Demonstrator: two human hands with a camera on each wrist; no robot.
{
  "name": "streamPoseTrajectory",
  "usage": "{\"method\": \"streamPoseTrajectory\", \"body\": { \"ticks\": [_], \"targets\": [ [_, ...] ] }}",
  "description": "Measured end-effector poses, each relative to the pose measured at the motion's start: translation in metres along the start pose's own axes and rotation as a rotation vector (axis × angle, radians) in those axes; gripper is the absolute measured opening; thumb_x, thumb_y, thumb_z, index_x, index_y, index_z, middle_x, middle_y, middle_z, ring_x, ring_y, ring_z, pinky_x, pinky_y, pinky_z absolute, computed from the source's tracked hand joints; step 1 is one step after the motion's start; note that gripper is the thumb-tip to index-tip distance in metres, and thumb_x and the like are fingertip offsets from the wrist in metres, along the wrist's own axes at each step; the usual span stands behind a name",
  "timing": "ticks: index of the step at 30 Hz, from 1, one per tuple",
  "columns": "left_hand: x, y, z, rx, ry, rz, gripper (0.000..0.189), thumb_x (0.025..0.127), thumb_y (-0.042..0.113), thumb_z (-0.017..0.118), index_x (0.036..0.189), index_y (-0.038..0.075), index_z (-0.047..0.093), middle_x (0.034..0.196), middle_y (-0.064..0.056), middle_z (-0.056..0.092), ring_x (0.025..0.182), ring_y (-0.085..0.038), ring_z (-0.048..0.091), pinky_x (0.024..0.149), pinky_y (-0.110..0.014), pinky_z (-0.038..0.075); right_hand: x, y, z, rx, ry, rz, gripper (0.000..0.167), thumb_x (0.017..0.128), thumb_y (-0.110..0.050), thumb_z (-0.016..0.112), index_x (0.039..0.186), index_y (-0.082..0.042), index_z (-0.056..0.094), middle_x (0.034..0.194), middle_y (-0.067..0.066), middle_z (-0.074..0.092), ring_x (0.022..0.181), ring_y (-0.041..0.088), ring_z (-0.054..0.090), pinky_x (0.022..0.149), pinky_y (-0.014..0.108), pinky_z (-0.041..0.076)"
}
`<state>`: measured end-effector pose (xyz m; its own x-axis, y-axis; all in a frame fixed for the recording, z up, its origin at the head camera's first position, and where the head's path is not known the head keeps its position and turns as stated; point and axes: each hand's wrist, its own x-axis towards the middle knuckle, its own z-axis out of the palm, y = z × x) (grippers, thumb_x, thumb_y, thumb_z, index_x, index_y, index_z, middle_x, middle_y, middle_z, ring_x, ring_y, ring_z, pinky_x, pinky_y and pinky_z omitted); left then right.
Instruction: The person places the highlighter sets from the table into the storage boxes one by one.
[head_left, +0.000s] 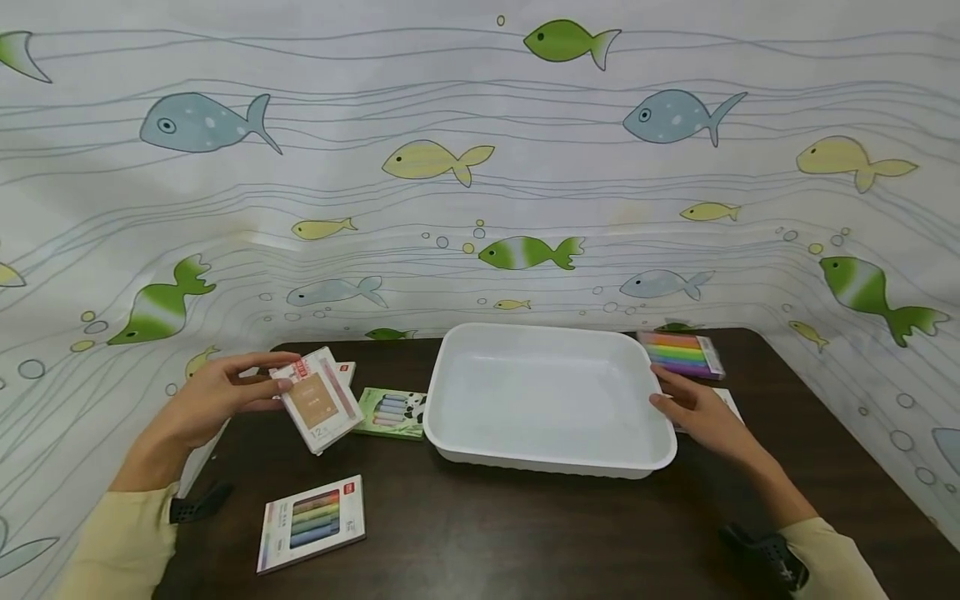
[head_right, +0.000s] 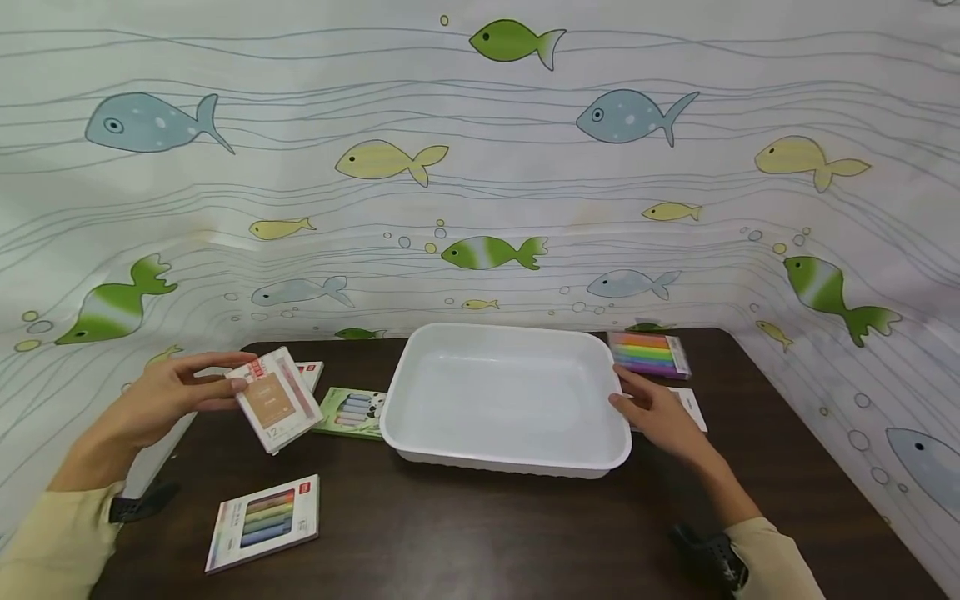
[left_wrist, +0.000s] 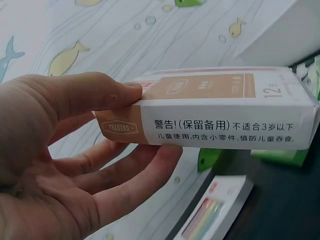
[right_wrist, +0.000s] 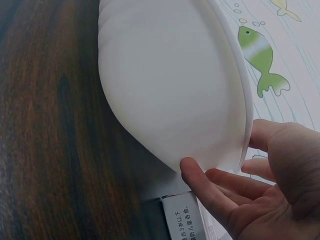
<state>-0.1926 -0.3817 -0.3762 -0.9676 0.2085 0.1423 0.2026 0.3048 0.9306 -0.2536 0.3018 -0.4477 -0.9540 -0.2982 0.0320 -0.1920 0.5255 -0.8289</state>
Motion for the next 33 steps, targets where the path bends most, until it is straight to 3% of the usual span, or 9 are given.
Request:
{"method": "streamPoseTrajectory", "body": {
  "ticks": [5, 13, 20, 26, 33],
  "targets": [
    [0.014, 0.009, 0.012, 0.020, -0.021, -0.025, 0.050, 0.096, 0.009, 0.073, 0.140, -0.008, 0.055, 0.124, -0.013, 0.066, 0.100, -0.025, 0.071, 0.081, -0.046, 0.058, 0.002, 0.000, 0.000, -0.007, 0.004, 0.003, 0.071, 0.104, -0.040, 0.060, 0.161, -0.009, 0.031, 0.153, 0.030, 0.037, 0.130, 0.050, 0.049, 0.080, 0.043, 0.059],
    [0.033, 0.012, 0.022, 0.025, -0.053, 0.002, 0.049, 0.096, 0.011, 0.073, 0.140, -0.005, 0.057, 0.127, -0.017, 0.063, 0.100, -0.029, 0.070, 0.080, -0.049, 0.058, 0.002, -0.004, -0.001, 0.035, -0.007, -0.007, 0.070, 0.105, -0.038, 0.060, 0.161, -0.009, 0.031, 0.156, 0.028, 0.036, 0.132, 0.049, 0.047, 0.082, 0.044, 0.058],
    [0.050, 0.006, 0.041, -0.062, -0.105, -0.017, 0.050, 0.096, 0.008, 0.073, 0.140, -0.007, 0.055, 0.129, -0.021, 0.060, 0.101, -0.032, 0.069, 0.084, -0.055, 0.055, 0.001, -0.003, 0.001, 0.034, -0.003, 0.008, 0.070, 0.104, -0.038, 0.061, 0.161, -0.008, 0.031, 0.154, 0.030, 0.037, 0.130, 0.049, 0.049, 0.082, 0.044, 0.058],
    [0.066, 0.010, 0.059, -0.125, -0.090, -0.089, 0.052, 0.100, 0.022, 0.070, 0.143, -0.003, 0.054, 0.131, -0.021, 0.056, 0.103, -0.030, 0.068, 0.088, -0.053, 0.054, 0.002, 0.000, 0.004, 0.023, 0.001, 0.014, 0.071, 0.104, -0.040, 0.060, 0.161, -0.009, 0.032, 0.156, 0.027, 0.036, 0.131, 0.049, 0.049, 0.083, 0.044, 0.058],
    [0.076, 0.022, 0.065, -0.198, -0.091, -0.060, 0.048, 0.103, 0.019, 0.064, 0.145, -0.001, 0.052, 0.130, -0.022, 0.051, 0.106, -0.031, 0.065, 0.088, -0.047, 0.056, 0.002, -0.002, 0.001, 0.013, -0.004, -0.004, 0.071, 0.105, -0.039, 0.060, 0.161, -0.007, 0.031, 0.155, 0.029, 0.035, 0.131, 0.050, 0.048, 0.083, 0.045, 0.058]
  ]
}}
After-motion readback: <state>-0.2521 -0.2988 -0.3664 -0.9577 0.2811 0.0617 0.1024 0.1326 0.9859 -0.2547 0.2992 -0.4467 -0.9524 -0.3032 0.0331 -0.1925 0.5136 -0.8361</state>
